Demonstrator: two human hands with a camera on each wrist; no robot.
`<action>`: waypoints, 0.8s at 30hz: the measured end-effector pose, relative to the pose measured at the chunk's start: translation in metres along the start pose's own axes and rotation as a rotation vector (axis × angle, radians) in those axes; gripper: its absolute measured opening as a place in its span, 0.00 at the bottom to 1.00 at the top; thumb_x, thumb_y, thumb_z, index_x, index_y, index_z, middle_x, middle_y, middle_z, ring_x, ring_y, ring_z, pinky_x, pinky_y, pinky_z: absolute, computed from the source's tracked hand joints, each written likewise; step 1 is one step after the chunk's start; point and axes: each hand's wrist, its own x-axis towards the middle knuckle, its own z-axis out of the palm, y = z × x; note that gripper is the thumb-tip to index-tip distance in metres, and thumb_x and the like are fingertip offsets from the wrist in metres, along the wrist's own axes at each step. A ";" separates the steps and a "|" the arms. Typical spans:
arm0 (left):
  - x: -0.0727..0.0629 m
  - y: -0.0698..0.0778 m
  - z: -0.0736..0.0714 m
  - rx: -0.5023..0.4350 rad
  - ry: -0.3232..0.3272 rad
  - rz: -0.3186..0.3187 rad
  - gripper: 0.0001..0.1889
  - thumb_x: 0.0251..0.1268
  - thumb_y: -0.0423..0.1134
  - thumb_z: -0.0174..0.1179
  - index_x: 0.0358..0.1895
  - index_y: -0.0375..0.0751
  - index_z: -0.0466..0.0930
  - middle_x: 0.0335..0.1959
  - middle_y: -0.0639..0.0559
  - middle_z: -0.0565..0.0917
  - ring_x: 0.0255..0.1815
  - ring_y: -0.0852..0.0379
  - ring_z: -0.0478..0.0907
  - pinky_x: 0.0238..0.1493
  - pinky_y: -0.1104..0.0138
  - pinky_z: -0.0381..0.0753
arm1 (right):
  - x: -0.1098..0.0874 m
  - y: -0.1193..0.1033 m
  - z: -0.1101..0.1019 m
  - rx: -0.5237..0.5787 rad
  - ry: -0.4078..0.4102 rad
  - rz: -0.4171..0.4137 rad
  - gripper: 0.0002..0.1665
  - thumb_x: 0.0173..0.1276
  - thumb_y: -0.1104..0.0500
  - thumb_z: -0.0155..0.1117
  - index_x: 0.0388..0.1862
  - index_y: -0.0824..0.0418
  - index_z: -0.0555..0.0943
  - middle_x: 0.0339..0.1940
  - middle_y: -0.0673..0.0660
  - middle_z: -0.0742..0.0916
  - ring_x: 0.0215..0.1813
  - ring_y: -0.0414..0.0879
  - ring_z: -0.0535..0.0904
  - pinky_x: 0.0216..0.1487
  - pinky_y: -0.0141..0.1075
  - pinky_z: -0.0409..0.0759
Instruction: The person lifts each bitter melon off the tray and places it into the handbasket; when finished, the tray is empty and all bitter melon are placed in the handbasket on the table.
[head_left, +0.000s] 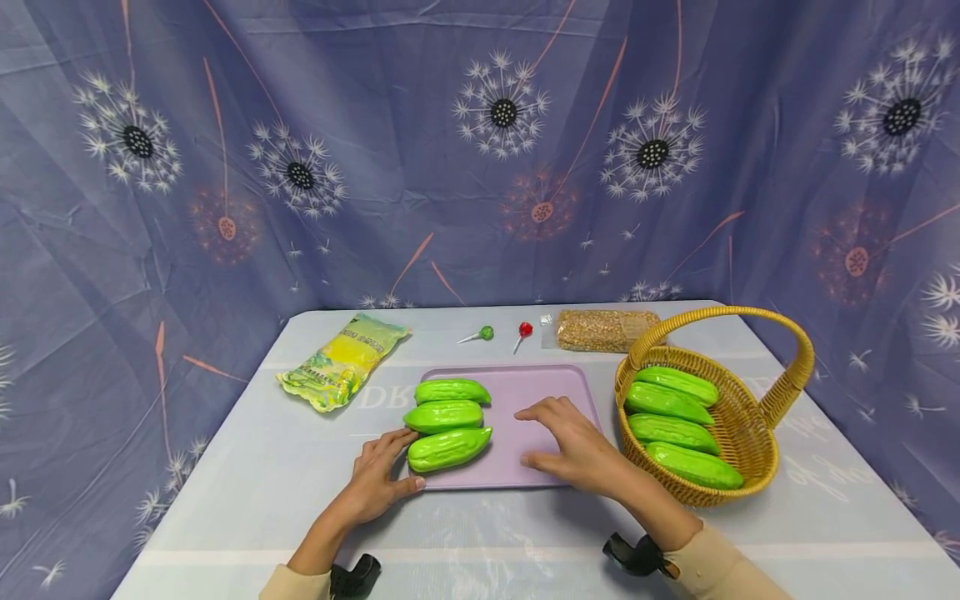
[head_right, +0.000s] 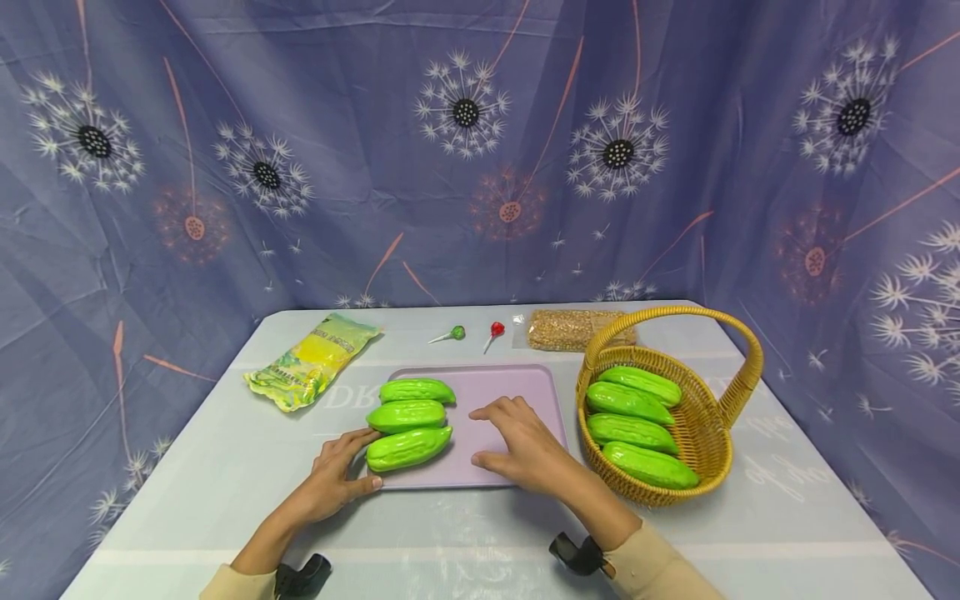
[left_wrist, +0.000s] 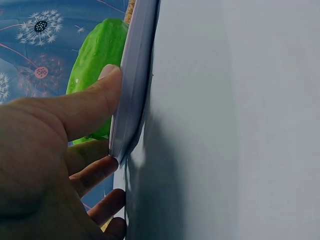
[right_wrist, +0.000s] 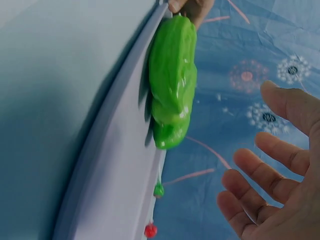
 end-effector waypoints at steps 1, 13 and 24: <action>0.000 0.000 0.000 -0.001 -0.001 -0.001 0.36 0.51 0.47 0.69 0.65 0.44 0.68 0.68 0.46 0.67 0.66 0.41 0.57 0.63 0.43 0.50 | 0.002 -0.001 0.003 -0.002 -0.004 -0.006 0.29 0.54 0.50 0.72 0.56 0.52 0.77 0.51 0.47 0.81 0.53 0.42 0.73 0.55 0.41 0.74; 0.000 0.001 0.000 0.002 0.000 -0.001 0.36 0.51 0.48 0.69 0.65 0.44 0.69 0.68 0.46 0.67 0.66 0.41 0.58 0.63 0.43 0.51 | 0.023 -0.010 0.034 -0.019 -0.058 -0.045 0.30 0.56 0.48 0.70 0.57 0.54 0.76 0.52 0.48 0.81 0.51 0.41 0.71 0.55 0.40 0.72; 0.001 0.001 0.000 0.002 -0.006 -0.006 0.36 0.51 0.48 0.69 0.65 0.45 0.68 0.68 0.46 0.67 0.66 0.41 0.57 0.63 0.42 0.51 | 0.037 -0.012 0.056 -0.023 -0.079 -0.038 0.30 0.55 0.49 0.71 0.56 0.55 0.76 0.52 0.51 0.80 0.52 0.43 0.70 0.56 0.41 0.70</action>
